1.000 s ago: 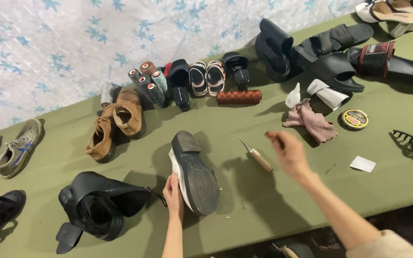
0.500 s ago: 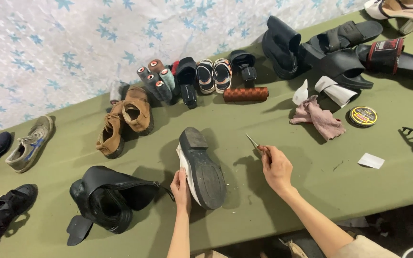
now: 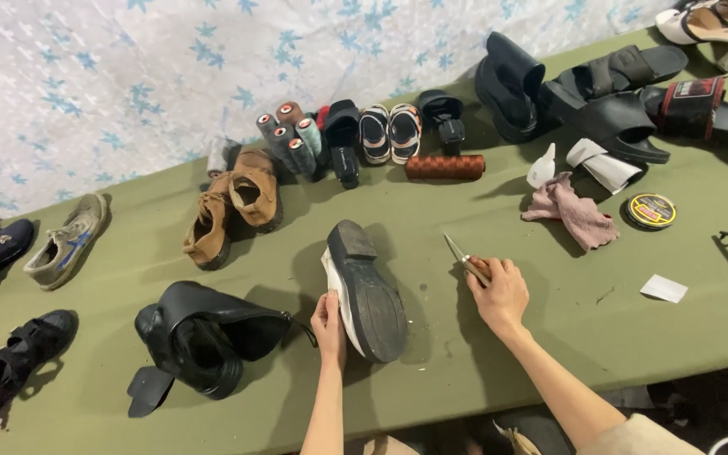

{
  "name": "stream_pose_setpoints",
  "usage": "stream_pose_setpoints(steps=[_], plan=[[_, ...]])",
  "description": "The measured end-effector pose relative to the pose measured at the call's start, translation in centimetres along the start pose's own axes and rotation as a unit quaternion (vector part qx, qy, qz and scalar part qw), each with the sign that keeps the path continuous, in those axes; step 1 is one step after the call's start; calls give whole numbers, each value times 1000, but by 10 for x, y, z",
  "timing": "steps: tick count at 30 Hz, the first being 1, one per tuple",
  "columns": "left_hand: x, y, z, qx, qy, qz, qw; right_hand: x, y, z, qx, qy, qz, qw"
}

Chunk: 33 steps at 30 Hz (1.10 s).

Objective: The person cleans the interior of a white shoe using a small wooden tool, then wipes the exterior with a cloth. They also wipe the green workbench surface and briefly handle a black shoe.

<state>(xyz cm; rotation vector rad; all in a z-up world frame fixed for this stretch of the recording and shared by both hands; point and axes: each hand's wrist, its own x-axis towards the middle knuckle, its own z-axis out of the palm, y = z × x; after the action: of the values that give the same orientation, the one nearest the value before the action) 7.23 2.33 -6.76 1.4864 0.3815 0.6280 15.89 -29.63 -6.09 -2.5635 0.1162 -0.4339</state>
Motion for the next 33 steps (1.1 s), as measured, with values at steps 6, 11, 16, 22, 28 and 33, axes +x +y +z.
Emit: stream_pose_setpoints(steps=[6, 11, 16, 22, 28, 33], plan=[[-1, 10, 4, -8, 1, 15, 1000, 3, 0, -3, 83, 5, 17, 996], [-6, 29, 3, -46, 0, -32, 998, -6, -16, -35, 108, -69, -5, 992], [-7, 47, 8, -76, -18, -81, 994, 38, 15, -50, 132, -19, 6, 991], [-8, 42, 5, -85, -8, -109, 990, 88, 33, -80, 46, 28, 41, 998], [-3, 58, 9, -102, -9, -130, 986, 66, 1, -59, 35, 40, -70, 996], [12, 67, 11, -25, -37, -133, 990, 71, 22, -41, 32, 38, -51, 997]])
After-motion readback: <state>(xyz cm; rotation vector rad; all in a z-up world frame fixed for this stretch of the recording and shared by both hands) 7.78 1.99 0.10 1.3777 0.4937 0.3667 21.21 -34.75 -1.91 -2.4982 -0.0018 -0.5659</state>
